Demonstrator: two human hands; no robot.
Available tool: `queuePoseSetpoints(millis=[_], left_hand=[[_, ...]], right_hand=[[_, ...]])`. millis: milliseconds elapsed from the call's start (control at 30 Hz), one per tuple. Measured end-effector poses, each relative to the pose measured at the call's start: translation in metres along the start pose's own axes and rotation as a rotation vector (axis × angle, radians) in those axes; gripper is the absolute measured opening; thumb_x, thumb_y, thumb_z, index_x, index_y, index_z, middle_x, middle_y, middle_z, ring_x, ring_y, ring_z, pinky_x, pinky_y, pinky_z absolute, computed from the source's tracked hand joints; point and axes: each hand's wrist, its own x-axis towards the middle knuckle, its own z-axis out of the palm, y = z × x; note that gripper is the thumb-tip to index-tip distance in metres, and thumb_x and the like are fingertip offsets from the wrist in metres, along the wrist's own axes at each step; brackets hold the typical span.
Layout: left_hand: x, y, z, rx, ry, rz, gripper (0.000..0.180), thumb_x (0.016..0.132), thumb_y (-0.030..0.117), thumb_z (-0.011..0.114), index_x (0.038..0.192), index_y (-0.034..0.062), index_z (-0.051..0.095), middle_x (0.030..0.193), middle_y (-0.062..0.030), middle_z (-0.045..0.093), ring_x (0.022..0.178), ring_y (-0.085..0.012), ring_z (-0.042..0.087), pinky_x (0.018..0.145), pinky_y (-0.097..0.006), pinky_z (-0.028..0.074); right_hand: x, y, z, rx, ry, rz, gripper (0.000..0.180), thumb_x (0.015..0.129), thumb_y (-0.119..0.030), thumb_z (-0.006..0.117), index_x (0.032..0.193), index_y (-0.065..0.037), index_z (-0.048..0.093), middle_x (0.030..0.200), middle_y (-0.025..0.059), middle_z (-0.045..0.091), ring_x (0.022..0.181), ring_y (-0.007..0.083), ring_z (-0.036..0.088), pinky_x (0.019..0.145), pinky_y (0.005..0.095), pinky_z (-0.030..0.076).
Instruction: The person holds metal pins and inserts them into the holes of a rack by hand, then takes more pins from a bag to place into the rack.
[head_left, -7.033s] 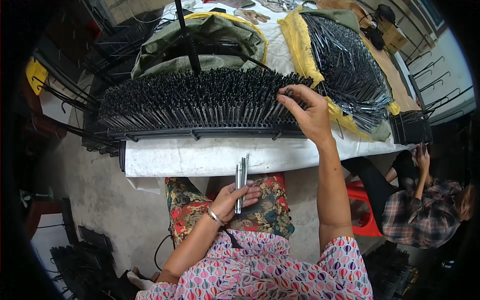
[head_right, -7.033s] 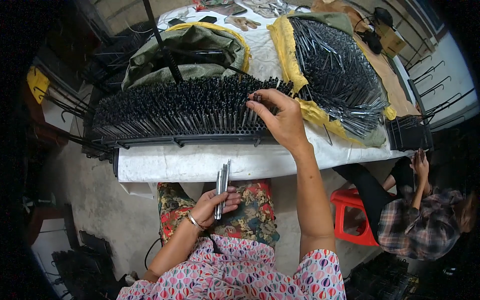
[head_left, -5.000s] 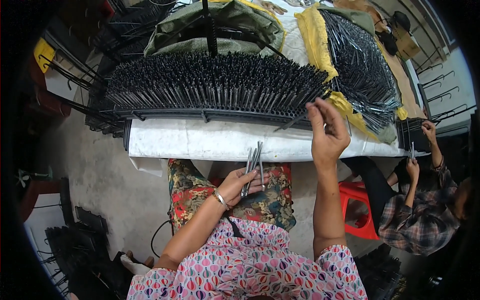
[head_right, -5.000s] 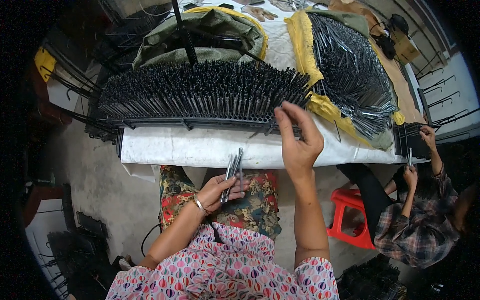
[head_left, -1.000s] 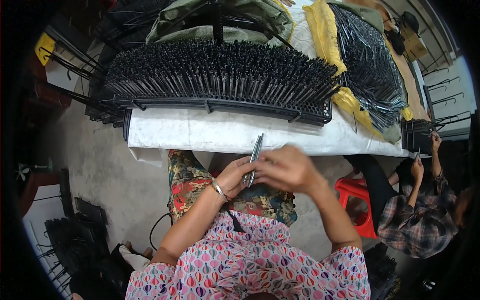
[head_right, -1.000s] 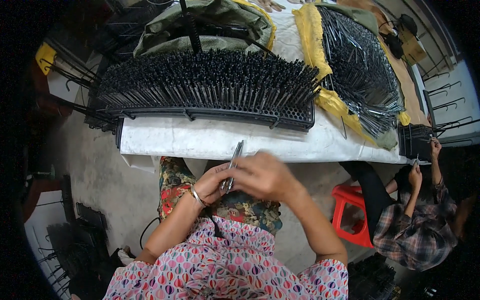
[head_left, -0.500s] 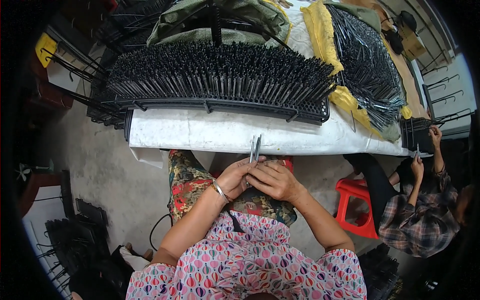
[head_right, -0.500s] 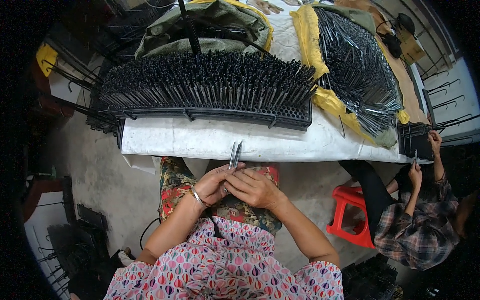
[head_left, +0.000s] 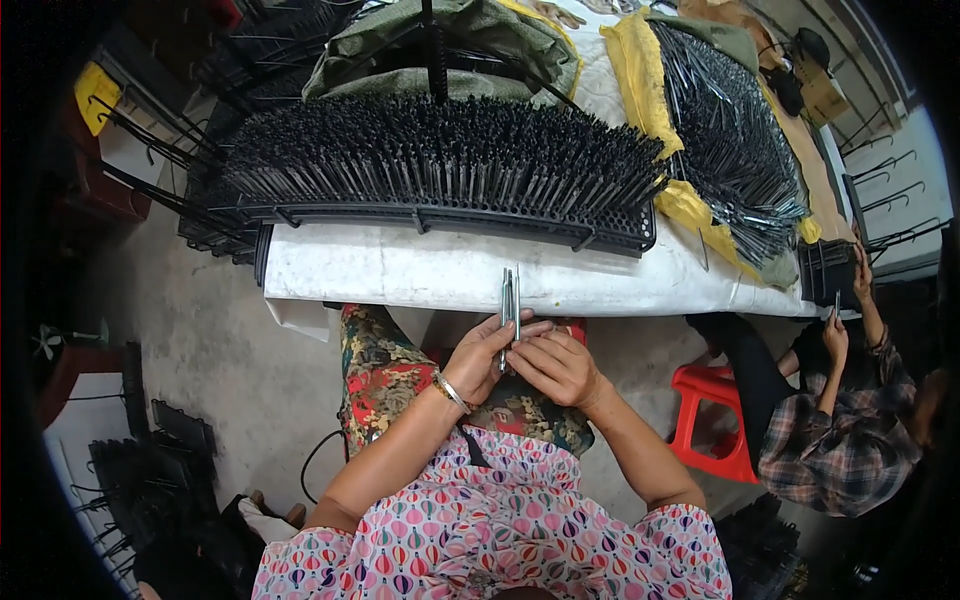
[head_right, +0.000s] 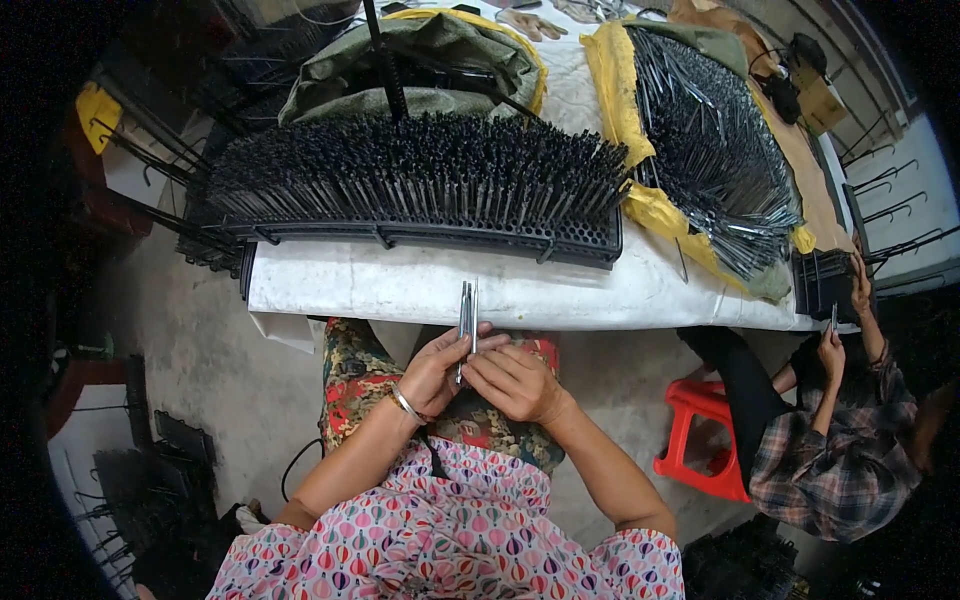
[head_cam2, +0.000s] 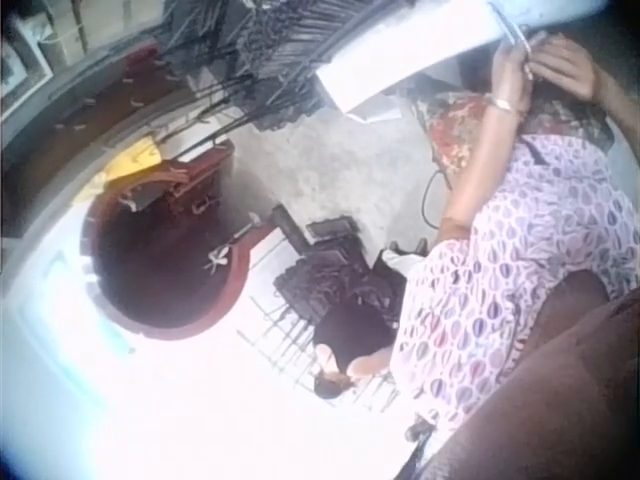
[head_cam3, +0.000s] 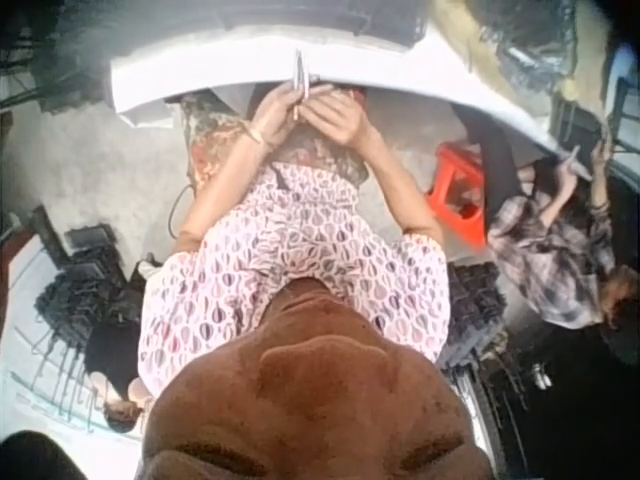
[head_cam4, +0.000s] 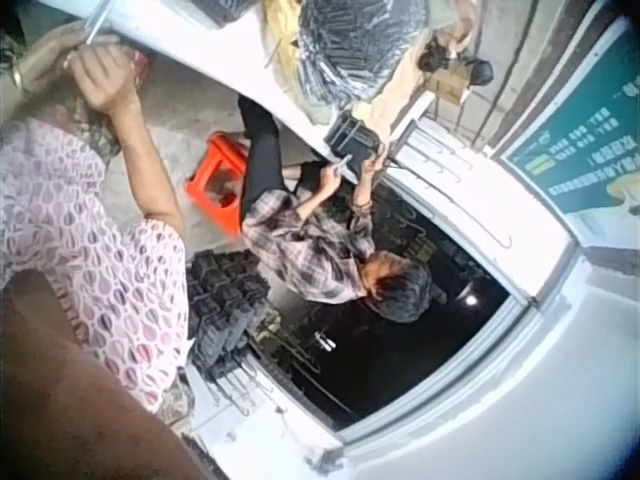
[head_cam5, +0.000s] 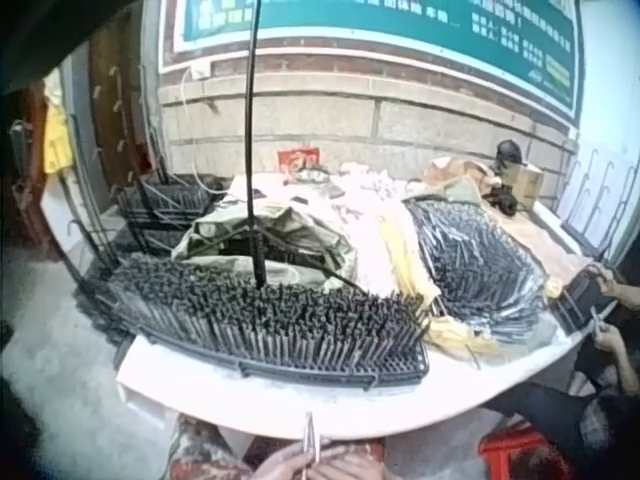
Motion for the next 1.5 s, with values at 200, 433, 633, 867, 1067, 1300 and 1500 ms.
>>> queuePoseSetpoints(millis=[200, 433, 633, 867, 1067, 1300, 1500], left_hand=[[-0.006, -0.001, -0.006, 0.029, -0.001, -0.003, 0.028, 0.095, 0.013, 0.042, 0.119, -0.0015, 0.049, 0.116, -0.0149, 0.056, 0.104, -0.0202, 0.057, 0.088, -0.028, 0.046], [-0.011, -0.002, -0.014, -0.066, -0.1, -0.095, 0.033, 0.096, 0.022, 0.044, 0.121, 0.0026, 0.051, 0.111, -0.0059, 0.058, 0.099, -0.0147, 0.057, 0.085, -0.027, 0.047], [-0.02, 0.005, 0.011, 0.015, -0.16, -0.196, 0.039, 0.096, 0.034, 0.042, 0.12, 0.004, 0.05, 0.119, -0.0122, 0.056, 0.11, -0.0229, 0.053, 0.095, -0.037, 0.042], [-0.029, 0.004, 0.011, 0.08, -0.091, -0.212, 0.036, 0.094, 0.023, 0.046, 0.125, 0.0036, 0.046, 0.118, -0.0132, 0.056, 0.107, -0.023, 0.055, 0.095, -0.037, 0.044], [-0.026, 0.005, 0.006, 0.128, 0.014, -0.228, 0.032, 0.093, 0.021, 0.049, 0.12, 0.0039, 0.048, 0.114, -0.013, 0.058, 0.105, -0.0225, 0.056, 0.092, -0.035, 0.046], [-0.008, 0.011, 0.007, 0.104, 0.014, -0.272, 0.03, 0.093, 0.017, 0.05, 0.121, 0.0049, 0.05, 0.112, -0.0109, 0.059, 0.101, -0.0203, 0.058, 0.089, -0.033, 0.047], [0.003, 0.014, 0.019, 0.113, 0.048, -0.308, 0.033, 0.09, 0.016, 0.054, 0.12, 0.0047, 0.051, 0.111, -0.01, 0.059, 0.101, -0.0211, 0.058, 0.09, -0.035, 0.047]], right_hand=[[0.009, -0.004, -0.003, -0.028, -0.05, -0.047, 0.029, 0.068, -0.009, 0.058, 0.095, 0.0, 0.064, 0.097, 0.0086, 0.061, 0.085, 0.0201, 0.06, 0.077, 0.032, 0.048], [0.021, -0.012, -0.014, 0.021, -0.063, -0.026, 0.027, 0.067, -0.008, 0.059, 0.093, -0.003, 0.065, 0.097, 0.0082, 0.062, 0.088, 0.0224, 0.06, 0.077, 0.033, 0.049], [0.037, 0.0, -0.068, 0.22, 0.178, 0.483, 0.023, 0.068, 0.0, 0.068, 0.09, -0.003, 0.066, 0.091, 0.0105, 0.065, 0.084, 0.025, 0.062, 0.074, 0.0319, 0.049], [0.054, 0.073, -0.13, 0.288, 0.413, 0.855, 0.015, 0.078, -0.006, 0.068, 0.091, 0.003, 0.066, 0.088, 0.0074, 0.065, 0.078, 0.013, 0.06, 0.071, 0.0245, 0.048], [0.061, 0.126, -0.124, 0.417, 0.43, 0.775, 0.014, 0.08, -0.006, 0.067, 0.092, 0.001, 0.067, 0.084, 0.0052, 0.064, 0.073, 0.0084, 0.057, 0.064, 0.0207, 0.044], [0.063, 0.157, -0.113, 0.423, 0.245, 0.782, 0.012, 0.079, -0.006, 0.067, 0.089, 0.001, 0.067, 0.086, 0.0065, 0.067, 0.078, 0.0109, 0.061, 0.07, 0.0237, 0.048], [0.068, 0.161, -0.108, 0.304, 0.268, 0.757, 0.015, 0.078, -0.008, 0.068, 0.09, 0.002, 0.066, 0.085, 0.0078, 0.067, 0.075, 0.0118, 0.062, 0.066, 0.0241, 0.049]])
